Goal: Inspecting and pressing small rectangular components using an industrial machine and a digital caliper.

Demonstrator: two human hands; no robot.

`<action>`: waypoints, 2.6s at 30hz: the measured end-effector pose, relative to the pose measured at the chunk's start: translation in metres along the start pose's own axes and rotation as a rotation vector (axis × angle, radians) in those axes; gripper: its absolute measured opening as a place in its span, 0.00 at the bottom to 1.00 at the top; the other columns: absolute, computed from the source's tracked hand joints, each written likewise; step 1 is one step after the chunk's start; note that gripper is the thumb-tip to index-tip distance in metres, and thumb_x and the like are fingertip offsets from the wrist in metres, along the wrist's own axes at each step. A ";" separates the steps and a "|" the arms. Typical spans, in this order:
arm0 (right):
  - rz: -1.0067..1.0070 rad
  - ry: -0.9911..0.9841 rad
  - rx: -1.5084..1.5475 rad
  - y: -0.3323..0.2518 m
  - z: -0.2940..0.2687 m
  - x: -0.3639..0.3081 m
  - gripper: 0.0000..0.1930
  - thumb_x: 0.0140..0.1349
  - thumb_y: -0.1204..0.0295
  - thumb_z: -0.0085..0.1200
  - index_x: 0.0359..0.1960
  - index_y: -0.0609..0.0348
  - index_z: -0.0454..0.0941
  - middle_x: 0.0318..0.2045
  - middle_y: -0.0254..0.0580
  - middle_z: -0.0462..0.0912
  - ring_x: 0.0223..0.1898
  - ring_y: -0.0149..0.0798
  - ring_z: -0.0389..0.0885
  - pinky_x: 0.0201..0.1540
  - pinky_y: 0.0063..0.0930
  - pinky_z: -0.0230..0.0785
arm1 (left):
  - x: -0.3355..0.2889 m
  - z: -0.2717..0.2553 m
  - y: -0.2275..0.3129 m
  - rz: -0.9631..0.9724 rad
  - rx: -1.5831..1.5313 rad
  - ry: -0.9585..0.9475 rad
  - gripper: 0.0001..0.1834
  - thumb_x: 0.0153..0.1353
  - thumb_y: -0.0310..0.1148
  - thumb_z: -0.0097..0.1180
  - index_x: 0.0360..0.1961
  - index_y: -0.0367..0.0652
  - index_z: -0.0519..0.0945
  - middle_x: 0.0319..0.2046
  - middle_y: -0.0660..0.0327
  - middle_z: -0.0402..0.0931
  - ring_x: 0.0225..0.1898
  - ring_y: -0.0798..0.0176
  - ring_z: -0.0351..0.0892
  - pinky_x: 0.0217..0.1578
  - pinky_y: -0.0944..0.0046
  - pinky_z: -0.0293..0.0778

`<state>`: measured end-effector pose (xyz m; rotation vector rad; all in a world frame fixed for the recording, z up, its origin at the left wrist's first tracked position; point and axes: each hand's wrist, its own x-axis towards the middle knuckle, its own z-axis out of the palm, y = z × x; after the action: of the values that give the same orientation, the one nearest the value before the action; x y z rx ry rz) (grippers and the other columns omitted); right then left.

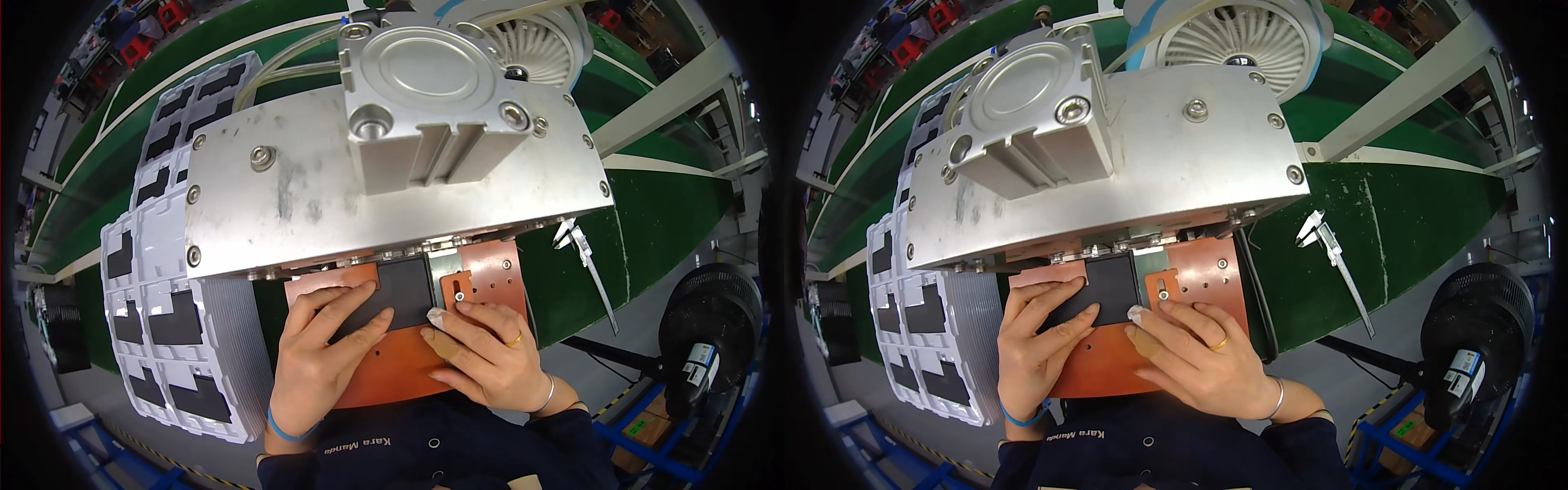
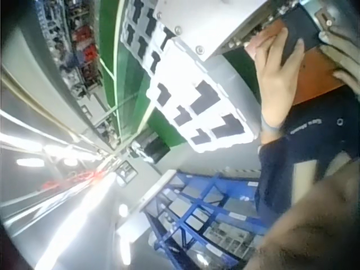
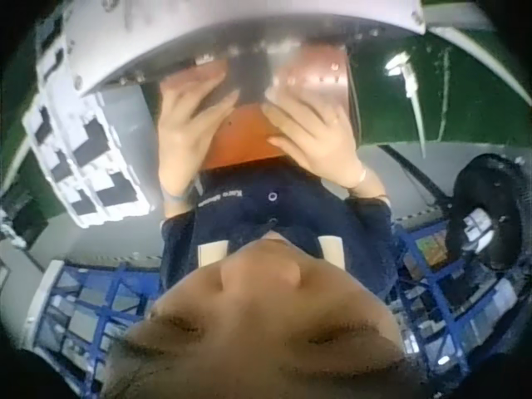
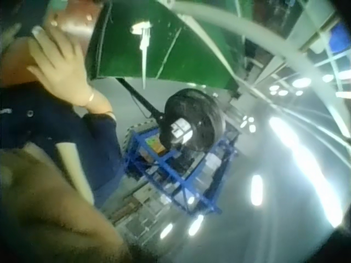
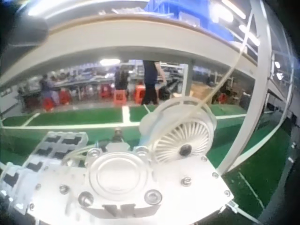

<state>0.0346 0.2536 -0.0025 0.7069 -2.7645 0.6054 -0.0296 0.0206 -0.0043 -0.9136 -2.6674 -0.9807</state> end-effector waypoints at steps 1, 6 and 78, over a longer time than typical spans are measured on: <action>-0.005 -0.007 0.004 0.000 0.001 -0.001 0.23 0.54 0.58 0.68 0.51 0.51 0.84 0.61 0.29 0.79 0.60 0.37 0.73 0.58 0.35 0.67 | 0.000 0.000 0.000 0.001 0.001 -0.008 0.19 0.46 0.27 0.70 0.44 0.50 0.90 0.53 0.59 0.82 0.49 0.55 0.77 0.49 0.61 0.77; -0.028 -0.068 0.001 0.001 0.000 -0.002 0.22 0.54 0.58 0.68 0.49 0.52 0.84 0.62 0.29 0.78 0.61 0.37 0.74 0.60 0.36 0.66 | 0.001 -0.001 0.000 -0.028 -0.028 -0.022 0.19 0.46 0.28 0.70 0.43 0.49 0.91 0.53 0.59 0.82 0.50 0.56 0.76 0.50 0.62 0.77; 0.030 0.432 -0.064 -0.011 0.019 -0.011 0.20 0.50 0.71 0.69 0.46 0.64 0.84 0.47 0.47 0.84 0.45 0.50 0.80 0.49 0.39 0.73 | -0.034 -0.185 -0.156 0.042 0.363 0.078 0.16 0.53 0.24 0.68 0.45 0.39 0.87 0.50 0.57 0.82 0.48 0.50 0.75 0.49 0.56 0.75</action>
<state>0.0471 0.2411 -0.0194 0.4564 -2.3846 0.5923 -0.1064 -0.2066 0.0434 -0.8274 -2.6236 -0.4860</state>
